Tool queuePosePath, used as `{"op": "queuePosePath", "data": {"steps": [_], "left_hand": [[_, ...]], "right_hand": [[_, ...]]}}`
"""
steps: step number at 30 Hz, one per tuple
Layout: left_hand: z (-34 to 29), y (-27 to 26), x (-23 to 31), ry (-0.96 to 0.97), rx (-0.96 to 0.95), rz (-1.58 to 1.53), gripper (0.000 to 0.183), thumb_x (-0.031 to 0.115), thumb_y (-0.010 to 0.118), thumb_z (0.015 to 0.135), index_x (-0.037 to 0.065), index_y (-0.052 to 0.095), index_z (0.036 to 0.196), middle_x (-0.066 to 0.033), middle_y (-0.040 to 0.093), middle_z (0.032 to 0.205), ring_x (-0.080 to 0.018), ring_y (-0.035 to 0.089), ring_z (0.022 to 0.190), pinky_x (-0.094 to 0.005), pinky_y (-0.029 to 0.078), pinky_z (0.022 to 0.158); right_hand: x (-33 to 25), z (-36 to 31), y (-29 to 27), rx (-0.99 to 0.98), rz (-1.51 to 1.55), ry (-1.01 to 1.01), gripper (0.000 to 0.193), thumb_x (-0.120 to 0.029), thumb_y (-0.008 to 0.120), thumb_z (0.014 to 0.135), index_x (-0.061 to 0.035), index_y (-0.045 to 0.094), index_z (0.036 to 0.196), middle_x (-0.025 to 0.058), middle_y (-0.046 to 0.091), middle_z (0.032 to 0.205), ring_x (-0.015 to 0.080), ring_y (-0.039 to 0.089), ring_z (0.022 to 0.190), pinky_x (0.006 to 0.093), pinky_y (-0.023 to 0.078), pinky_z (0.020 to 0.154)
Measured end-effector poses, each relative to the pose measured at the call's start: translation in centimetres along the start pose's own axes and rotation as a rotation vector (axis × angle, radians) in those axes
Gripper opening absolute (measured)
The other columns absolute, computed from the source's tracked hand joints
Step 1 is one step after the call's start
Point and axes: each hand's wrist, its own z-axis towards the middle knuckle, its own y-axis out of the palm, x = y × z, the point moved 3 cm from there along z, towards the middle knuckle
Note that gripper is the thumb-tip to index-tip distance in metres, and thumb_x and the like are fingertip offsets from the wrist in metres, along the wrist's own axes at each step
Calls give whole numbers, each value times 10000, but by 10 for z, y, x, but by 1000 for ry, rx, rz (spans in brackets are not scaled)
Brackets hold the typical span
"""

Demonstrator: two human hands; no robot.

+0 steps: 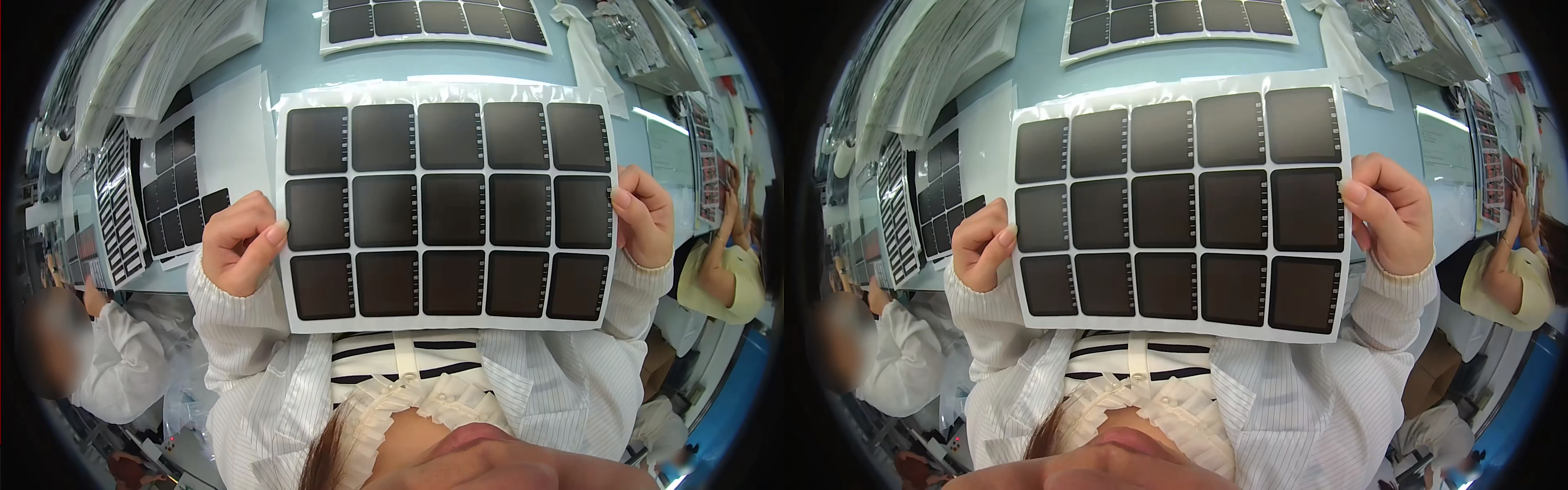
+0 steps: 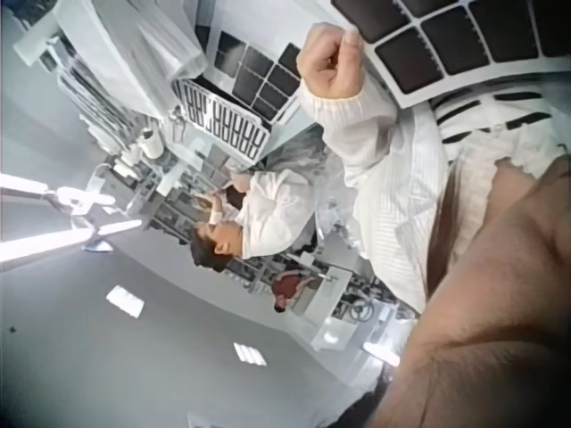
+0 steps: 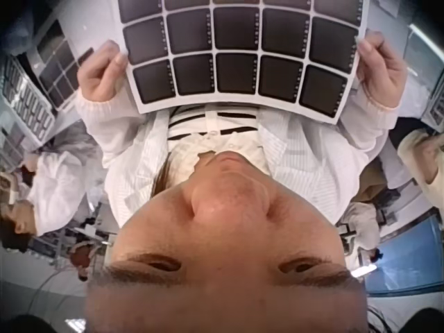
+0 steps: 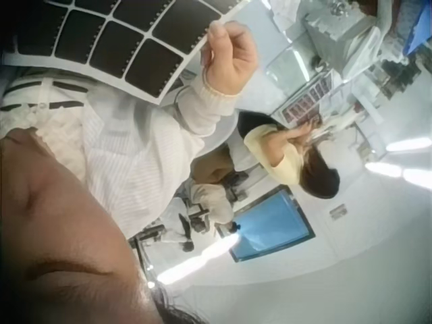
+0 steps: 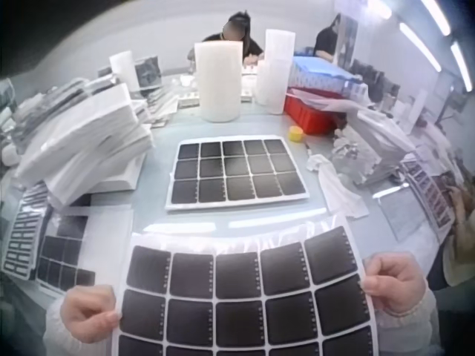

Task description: Inspecting and organizing sheets of solar cells at a manufacturing workbench in a factory setting.

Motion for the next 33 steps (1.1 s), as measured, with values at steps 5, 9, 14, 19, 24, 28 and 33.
{"op": "queuePosePath", "data": {"steps": [5,9,14,19,24,28,33], "left_hand": [[-4,-7,3,0,-41,-33,186,47,567,754,-14,524,584,-37,456,553,-136,378,544,-262,282,501],[-8,-7,-1,22,-41,-68,170,52,577,728,-13,544,574,-34,468,543,-137,374,544,-264,282,505],[-9,-7,-1,51,-58,-85,143,54,576,700,-8,562,572,-30,471,528,-140,367,540,-268,281,509],[-10,-8,0,79,-39,-75,145,60,575,686,-1,552,556,-29,468,513,-143,349,535,-275,278,515],[-12,-9,-1,110,-22,-60,157,72,572,683,-2,538,548,-26,460,505,-143,328,533,-283,264,519],[-12,-11,-1,132,2,-70,164,84,574,677,0,527,544,-22,447,496,-145,315,537,-289,256,531],[-13,-12,-2,141,14,-72,168,90,577,675,-3,525,545,-21,443,500,-147,310,537,-295,255,544]], "right_hand": [[-3,0,3,-31,-6,2,179,-123,550,838,-26,493,699,-10,450,617,14,316,415,160,216,403],[-3,-3,4,-47,-40,-3,175,-112,555,833,-26,495,692,-10,442,614,13,320,418,160,217,403],[-4,-5,4,-58,-32,-10,172,-104,559,830,-25,499,690,-12,437,611,13,328,424,161,220,404],[-6,-9,5,-67,-42,2,167,-99,563,827,-24,506,690,-10,438,610,21,334,432,169,234,411],[-5,-9,7,-72,-68,46,175,-101,581,819,-21,511,680,-6,450,610,26,335,442,176,247,423],[-6,-12,8,-64,-68,43,177,-102,586,818,-18,515,679,-6,455,612,27,335,445,178,248,426],[-8,-14,9,-65,-71,39,174,-105,588,818,-15,524,684,-7,458,611,25,337,446,178,251,431]]}}
